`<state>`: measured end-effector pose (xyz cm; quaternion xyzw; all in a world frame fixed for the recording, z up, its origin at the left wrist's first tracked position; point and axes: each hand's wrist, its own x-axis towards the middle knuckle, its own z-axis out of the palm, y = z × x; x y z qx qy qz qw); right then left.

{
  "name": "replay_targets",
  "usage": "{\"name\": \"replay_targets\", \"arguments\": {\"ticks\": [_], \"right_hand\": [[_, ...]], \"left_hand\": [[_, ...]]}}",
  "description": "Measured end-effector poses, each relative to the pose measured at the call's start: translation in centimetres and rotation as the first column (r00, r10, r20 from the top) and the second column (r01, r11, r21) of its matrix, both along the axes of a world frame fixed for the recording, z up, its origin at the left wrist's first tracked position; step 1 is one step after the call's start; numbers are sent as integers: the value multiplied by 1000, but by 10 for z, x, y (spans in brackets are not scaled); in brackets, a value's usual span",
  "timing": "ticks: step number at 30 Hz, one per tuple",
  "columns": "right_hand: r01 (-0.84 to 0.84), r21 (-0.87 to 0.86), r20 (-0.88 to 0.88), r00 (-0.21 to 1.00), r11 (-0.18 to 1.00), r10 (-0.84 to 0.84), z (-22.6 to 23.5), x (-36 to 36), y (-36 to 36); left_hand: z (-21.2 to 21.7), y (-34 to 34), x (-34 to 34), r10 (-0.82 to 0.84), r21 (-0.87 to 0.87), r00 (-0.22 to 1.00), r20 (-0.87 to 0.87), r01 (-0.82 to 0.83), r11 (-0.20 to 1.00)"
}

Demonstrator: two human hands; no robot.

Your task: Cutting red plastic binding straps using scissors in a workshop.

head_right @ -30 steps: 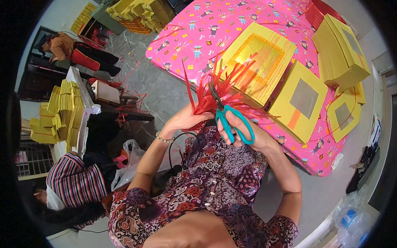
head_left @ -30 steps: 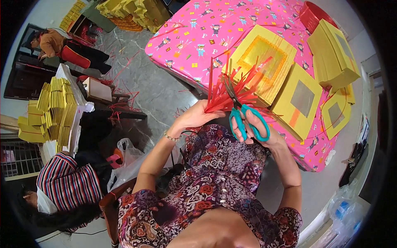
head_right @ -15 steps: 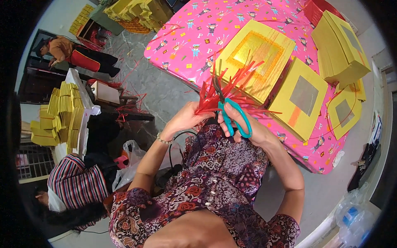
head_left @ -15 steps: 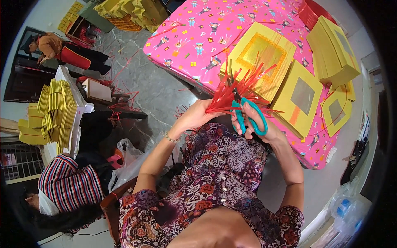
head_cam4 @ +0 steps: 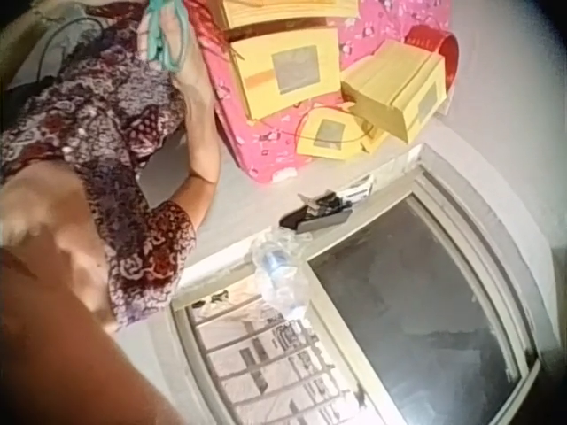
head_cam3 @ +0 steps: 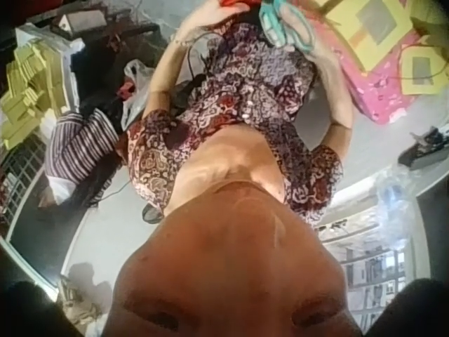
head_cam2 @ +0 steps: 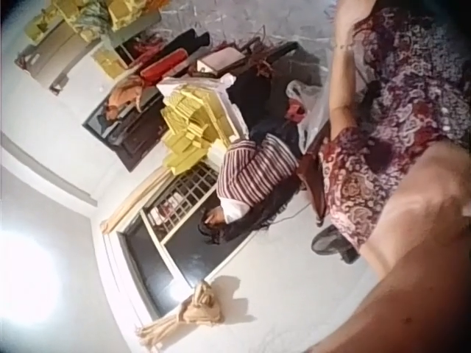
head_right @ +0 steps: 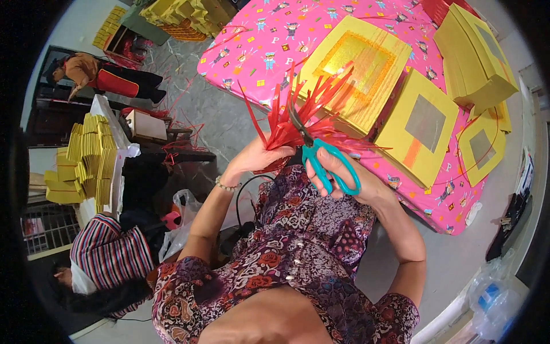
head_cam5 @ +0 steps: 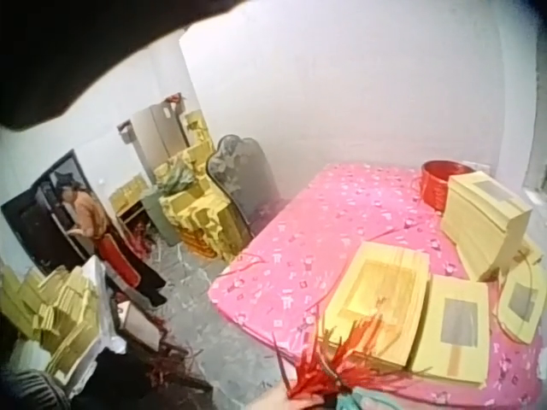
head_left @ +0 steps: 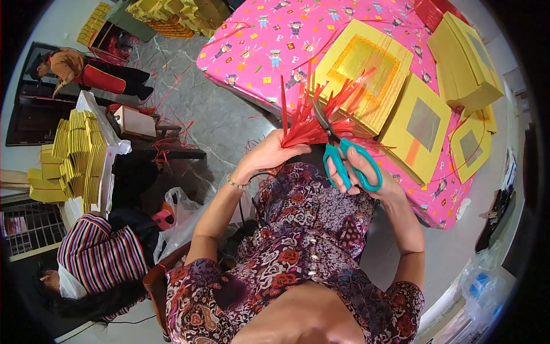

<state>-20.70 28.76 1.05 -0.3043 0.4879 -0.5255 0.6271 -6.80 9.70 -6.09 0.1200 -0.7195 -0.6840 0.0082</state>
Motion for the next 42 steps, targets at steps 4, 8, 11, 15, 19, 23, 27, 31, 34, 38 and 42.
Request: {"name": "replay_targets", "arguments": {"ticks": [4, 8, 11, 15, 19, 23, 27, 31, 34, 38, 42], "right_hand": [[-75, 21, -17, 997, 997, 76, 2, 2, 2], [-164, 63, -2, 986, 984, 164, -2, 1, 1], [-178, 66, -3, 984, 982, 179, -2, 0, 0], [-159, 64, 45, 987, 985, 157, -5, -3, -1], [-93, 93, -40, 994, 991, 97, -6, -3, -4], [-28, 74, -79, 996, 997, 34, -7, -1, -2], [-18, 55, 35, 999, 998, 16, -10, -3, 5], [-9, 61, 43, 999, 998, 6, -8, -4, 14], [-21, 61, 17, 1000, 998, 20, -3, -1, 16], [-137, 24, -6, 991, 990, 137, 7, -1, 22], [-233, 84, 14, 973, 969, 232, 5, 0, 26]], "left_hand": [[3, -2, 1, -63, -54, 998, -8, 62, 997], [4, -2, -1, -89, -45, 996, 9, 90, 995], [1, -2, 0, -106, -56, 994, -27, 104, 993], [11, 0, 0, -155, -75, 987, 40, 158, 985], [8, -2, 0, -203, -104, 976, 80, 210, 972], [10, -3, -1, -200, -70, 979, 49, 203, 977], [8, -2, 1, -146, -69, 984, 102, 154, 986], [14, 0, -2, -93, -136, 987, 127, 111, 984], [14, -1, 0, -79, -245, 979, 185, 124, 962], [15, 0, 4, -38, -175, 997, 66, 49, 983], [-3, 3, 2, 0, 51, 999, -48, 2, 999]]}}
